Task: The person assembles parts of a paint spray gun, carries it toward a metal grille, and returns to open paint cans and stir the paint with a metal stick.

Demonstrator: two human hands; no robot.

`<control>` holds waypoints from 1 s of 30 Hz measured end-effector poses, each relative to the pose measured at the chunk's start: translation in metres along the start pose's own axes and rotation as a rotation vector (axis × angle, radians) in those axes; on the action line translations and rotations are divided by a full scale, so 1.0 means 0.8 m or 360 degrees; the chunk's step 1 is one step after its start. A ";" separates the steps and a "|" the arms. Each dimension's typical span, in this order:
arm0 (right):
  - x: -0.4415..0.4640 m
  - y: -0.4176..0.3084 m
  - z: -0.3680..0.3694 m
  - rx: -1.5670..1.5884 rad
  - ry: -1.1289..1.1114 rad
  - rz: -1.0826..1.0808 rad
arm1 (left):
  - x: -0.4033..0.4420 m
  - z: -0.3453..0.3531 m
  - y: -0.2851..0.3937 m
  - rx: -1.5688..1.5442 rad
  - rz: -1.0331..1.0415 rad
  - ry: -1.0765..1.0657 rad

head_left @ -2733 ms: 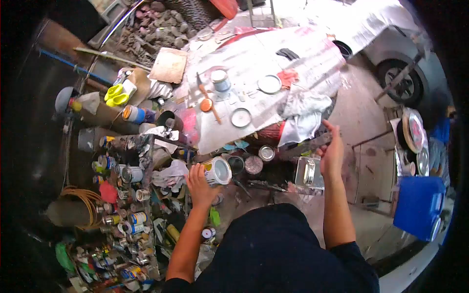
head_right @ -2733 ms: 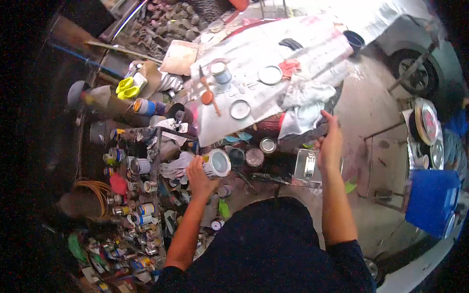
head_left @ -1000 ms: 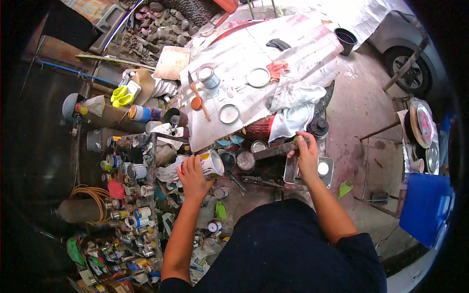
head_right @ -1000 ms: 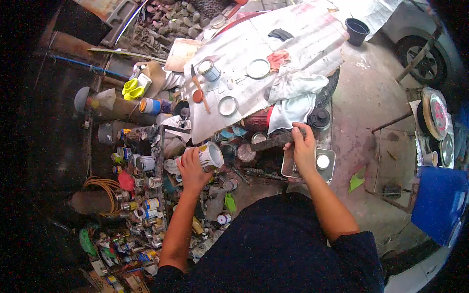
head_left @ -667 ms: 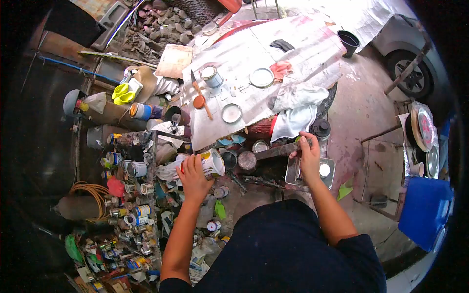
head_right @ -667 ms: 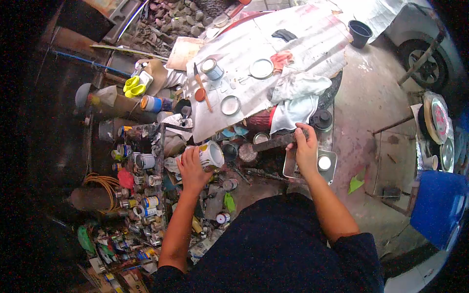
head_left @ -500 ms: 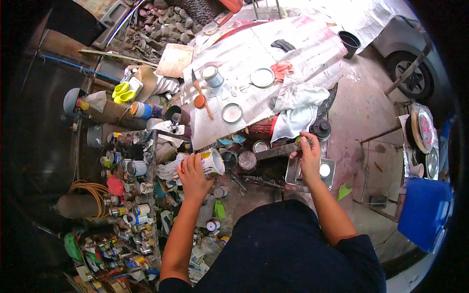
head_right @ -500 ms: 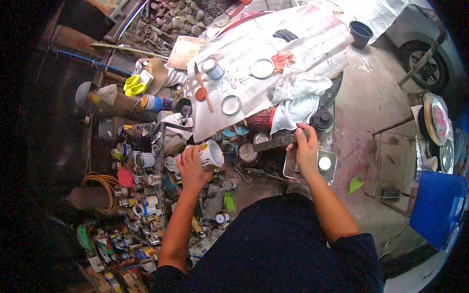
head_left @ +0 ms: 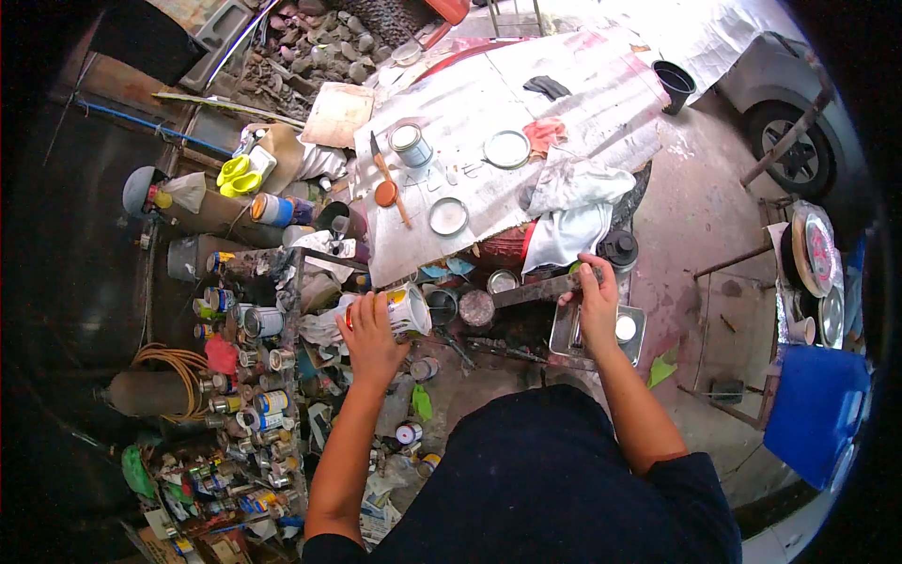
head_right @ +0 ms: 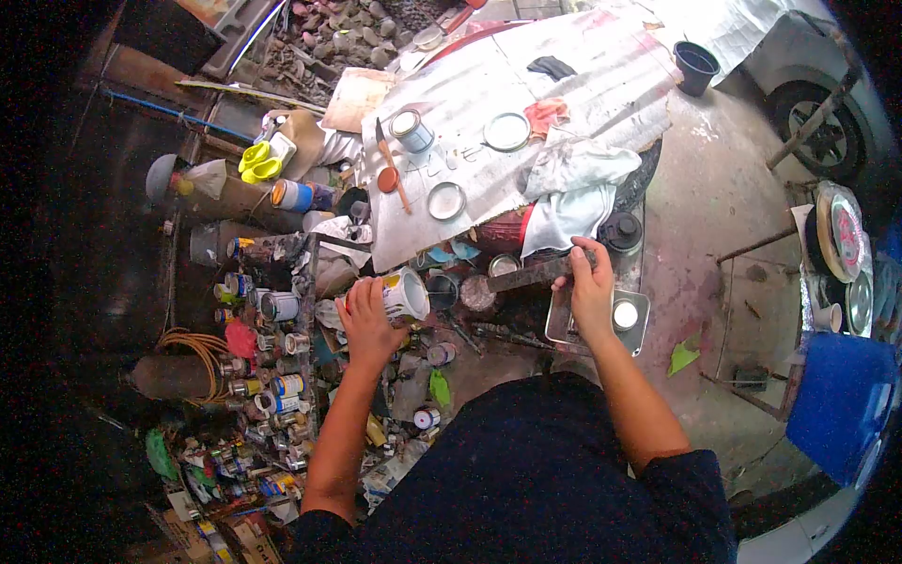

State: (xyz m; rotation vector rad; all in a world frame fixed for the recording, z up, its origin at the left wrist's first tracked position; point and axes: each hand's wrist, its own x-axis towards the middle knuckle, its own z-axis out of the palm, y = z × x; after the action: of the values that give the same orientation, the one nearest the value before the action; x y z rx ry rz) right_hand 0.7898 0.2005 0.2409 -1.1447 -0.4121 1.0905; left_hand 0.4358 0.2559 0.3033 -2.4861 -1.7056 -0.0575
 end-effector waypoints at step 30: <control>0.000 -0.001 0.000 -0.0038 -0.0004 0.0007 | 0.003 0.003 -0.004 0.0081 0.0029 0.0024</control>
State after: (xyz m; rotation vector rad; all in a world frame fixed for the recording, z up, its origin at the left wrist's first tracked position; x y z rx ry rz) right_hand 0.7902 0.2007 0.2419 -1.1659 -0.4261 1.0937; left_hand 0.4339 0.2593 0.3011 -2.4582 -1.6570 -0.0310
